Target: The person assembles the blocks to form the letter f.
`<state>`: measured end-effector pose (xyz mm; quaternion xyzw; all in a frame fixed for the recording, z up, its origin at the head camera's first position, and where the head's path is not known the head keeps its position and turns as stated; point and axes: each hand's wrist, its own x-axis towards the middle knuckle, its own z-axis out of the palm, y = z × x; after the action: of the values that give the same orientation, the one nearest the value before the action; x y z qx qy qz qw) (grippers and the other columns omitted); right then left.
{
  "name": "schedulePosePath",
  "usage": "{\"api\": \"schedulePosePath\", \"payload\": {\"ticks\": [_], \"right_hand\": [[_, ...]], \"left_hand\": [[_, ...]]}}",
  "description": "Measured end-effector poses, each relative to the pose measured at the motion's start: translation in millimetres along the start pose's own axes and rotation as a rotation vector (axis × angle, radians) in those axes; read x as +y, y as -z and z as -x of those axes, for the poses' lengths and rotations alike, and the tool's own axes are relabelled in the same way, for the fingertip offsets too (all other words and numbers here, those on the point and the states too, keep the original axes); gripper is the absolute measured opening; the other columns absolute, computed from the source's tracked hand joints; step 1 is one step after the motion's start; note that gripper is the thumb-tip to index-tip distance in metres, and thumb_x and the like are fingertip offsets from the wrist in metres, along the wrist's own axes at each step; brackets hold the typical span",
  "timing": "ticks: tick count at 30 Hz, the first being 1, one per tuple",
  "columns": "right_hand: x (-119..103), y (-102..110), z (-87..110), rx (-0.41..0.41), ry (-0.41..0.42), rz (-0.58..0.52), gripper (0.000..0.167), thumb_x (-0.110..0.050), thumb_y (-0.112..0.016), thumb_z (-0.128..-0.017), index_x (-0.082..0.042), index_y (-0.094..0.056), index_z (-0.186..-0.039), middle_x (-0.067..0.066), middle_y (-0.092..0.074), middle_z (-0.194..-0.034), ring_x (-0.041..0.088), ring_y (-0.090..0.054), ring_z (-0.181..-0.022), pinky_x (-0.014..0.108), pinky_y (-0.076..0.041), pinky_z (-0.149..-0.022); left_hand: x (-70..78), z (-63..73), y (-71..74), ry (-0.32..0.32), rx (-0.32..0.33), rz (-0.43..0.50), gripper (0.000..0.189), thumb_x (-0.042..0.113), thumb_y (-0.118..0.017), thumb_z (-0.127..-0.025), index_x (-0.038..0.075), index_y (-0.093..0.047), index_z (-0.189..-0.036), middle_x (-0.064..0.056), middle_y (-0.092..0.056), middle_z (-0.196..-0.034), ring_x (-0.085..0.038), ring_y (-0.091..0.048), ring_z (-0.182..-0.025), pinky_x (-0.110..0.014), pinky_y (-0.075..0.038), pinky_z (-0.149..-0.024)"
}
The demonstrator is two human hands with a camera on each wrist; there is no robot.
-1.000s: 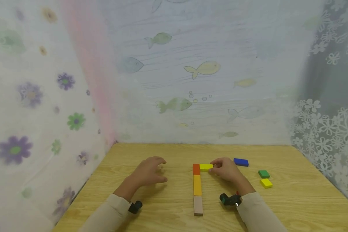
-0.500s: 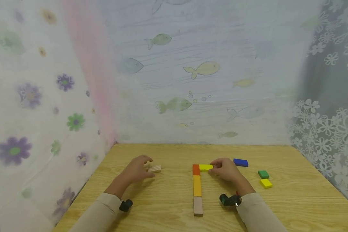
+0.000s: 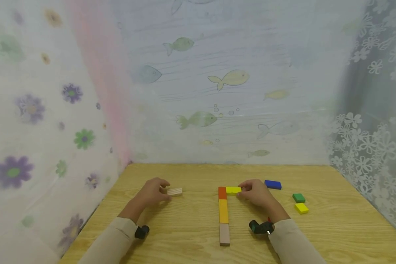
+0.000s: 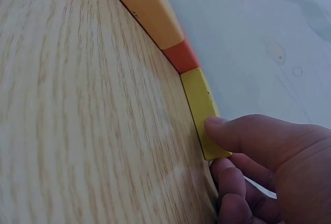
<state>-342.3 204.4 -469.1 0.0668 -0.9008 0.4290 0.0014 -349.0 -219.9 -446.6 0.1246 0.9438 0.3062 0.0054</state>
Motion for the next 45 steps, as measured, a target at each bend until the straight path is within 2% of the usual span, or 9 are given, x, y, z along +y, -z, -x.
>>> {"api": "schedulePosePath", "payload": {"ticks": [15,25,34,42,45], "right_hand": [[-1.5,0.3,0.9,0.002,0.004,-0.006,0.039,-0.023,-0.087,-0.084,-0.006,-0.076,-0.118,0.005,-0.07,-0.096,0.017,-0.06,-0.08,0.029,-0.051,-0.071],[-0.9,-0.4,0.7,0.002,-0.001,-0.006,0.038,-0.022,-0.086,-0.085,-0.006,-0.076,-0.117,0.005,-0.07,-0.096,0.018,-0.059,-0.081,0.029,-0.05,-0.07],[-1.2,0.5,1.2,-0.01,0.0,-0.03,0.038,-0.021,-0.084,-0.086,-0.007,-0.075,-0.121,0.004,-0.071,-0.097,0.017,-0.062,-0.076,0.031,-0.051,-0.065],[0.1,0.0,0.6,-0.004,-0.005,-0.025,0.038,-0.02,-0.084,-0.086,-0.007,-0.075,-0.121,0.004,-0.071,-0.097,0.017,-0.062,-0.076,0.03,-0.051,-0.066],[0.2,0.0,0.8,-0.004,-0.003,-0.023,0.038,-0.02,-0.085,-0.086,-0.007,-0.075,-0.121,0.004,-0.071,-0.098,0.017,-0.062,-0.077,0.03,-0.052,-0.066]], "left_hand": [[-4.2,-0.8,3.1,0.017,-0.015,0.015,0.046,0.021,-0.088,-0.084,0.008,-0.073,-0.126,-0.009,-0.069,-0.119,-0.029,-0.068,-0.109,-0.044,-0.06,-0.085],[-2.2,-1.5,0.2,0.047,-0.02,0.048,0.033,0.013,-0.086,-0.085,0.007,-0.076,-0.117,-0.003,-0.071,-0.104,-0.022,-0.07,-0.099,-0.034,-0.06,-0.069],[2.3,-0.4,3.5,0.047,-0.029,0.049,0.03,0.012,-0.084,-0.087,0.003,-0.076,-0.114,-0.001,-0.07,-0.094,-0.014,-0.065,-0.085,-0.035,-0.058,-0.075],[11.3,-2.5,3.3,0.05,-0.035,0.083,0.032,0.012,-0.083,-0.088,0.005,-0.075,-0.118,0.0,-0.071,-0.098,-0.014,-0.067,-0.089,-0.036,-0.06,-0.076],[16.6,-5.4,1.4,0.032,-0.031,0.082,0.03,0.012,-0.082,-0.089,0.006,-0.076,-0.118,0.0,-0.072,-0.099,-0.014,-0.067,-0.091,-0.037,-0.06,-0.079]]}}
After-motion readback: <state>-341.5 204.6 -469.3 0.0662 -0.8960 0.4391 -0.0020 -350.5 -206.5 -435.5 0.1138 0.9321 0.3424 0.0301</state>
